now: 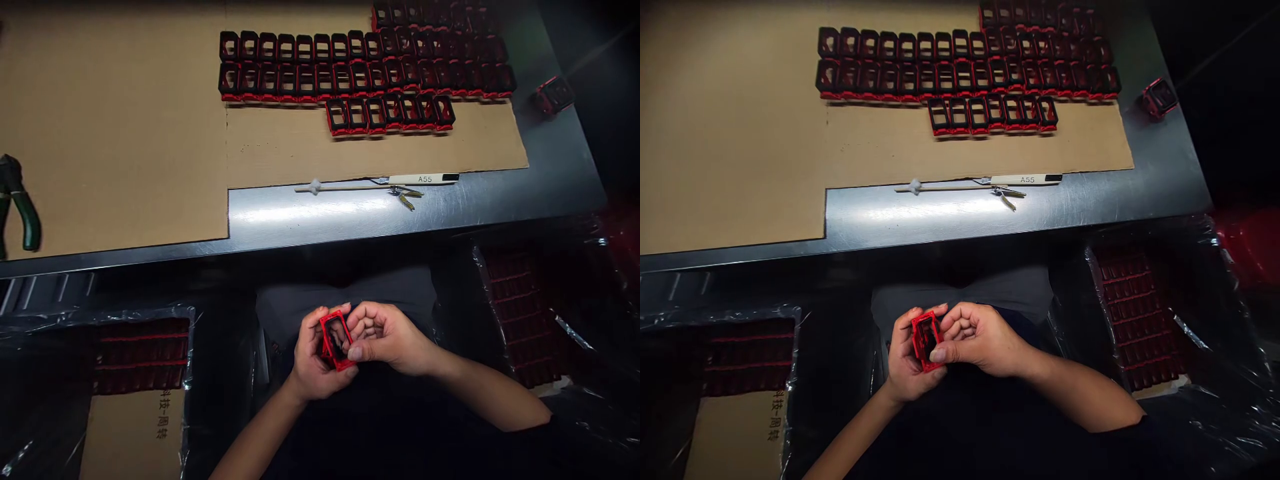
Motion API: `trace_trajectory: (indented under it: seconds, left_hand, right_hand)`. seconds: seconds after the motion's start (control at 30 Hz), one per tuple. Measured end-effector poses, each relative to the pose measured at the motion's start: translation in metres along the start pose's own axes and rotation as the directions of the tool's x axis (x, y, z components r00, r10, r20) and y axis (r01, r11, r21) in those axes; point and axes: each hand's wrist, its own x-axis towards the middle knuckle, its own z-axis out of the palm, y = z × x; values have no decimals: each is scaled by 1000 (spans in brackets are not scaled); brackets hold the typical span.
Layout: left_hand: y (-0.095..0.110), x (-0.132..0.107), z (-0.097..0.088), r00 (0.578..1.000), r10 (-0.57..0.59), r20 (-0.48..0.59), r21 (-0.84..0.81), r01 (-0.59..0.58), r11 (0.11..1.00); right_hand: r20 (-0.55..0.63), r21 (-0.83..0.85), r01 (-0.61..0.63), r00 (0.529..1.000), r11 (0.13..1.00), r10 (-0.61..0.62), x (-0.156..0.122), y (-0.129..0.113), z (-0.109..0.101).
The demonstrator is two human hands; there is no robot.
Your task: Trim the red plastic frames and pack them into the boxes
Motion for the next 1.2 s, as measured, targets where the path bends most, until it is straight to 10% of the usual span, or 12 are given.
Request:
trace_trajectory:
  seconds: [0.47,0.73,1.2]
  left_hand:
    - [-2,-2,-8,992,-95,79,-116,104,988]
    - [4,6,-6,937,-343,64,-426,337,840]
    - [10,10,0,900,-427,82,-633,378,675]
  right_hand:
    - [31,119,38,999,992,-42,3,6,-6]
    - [40,150,17,999,988,-24,7,10,-8]
    - [0,51,1,1000,999,-1,19,19,-4]
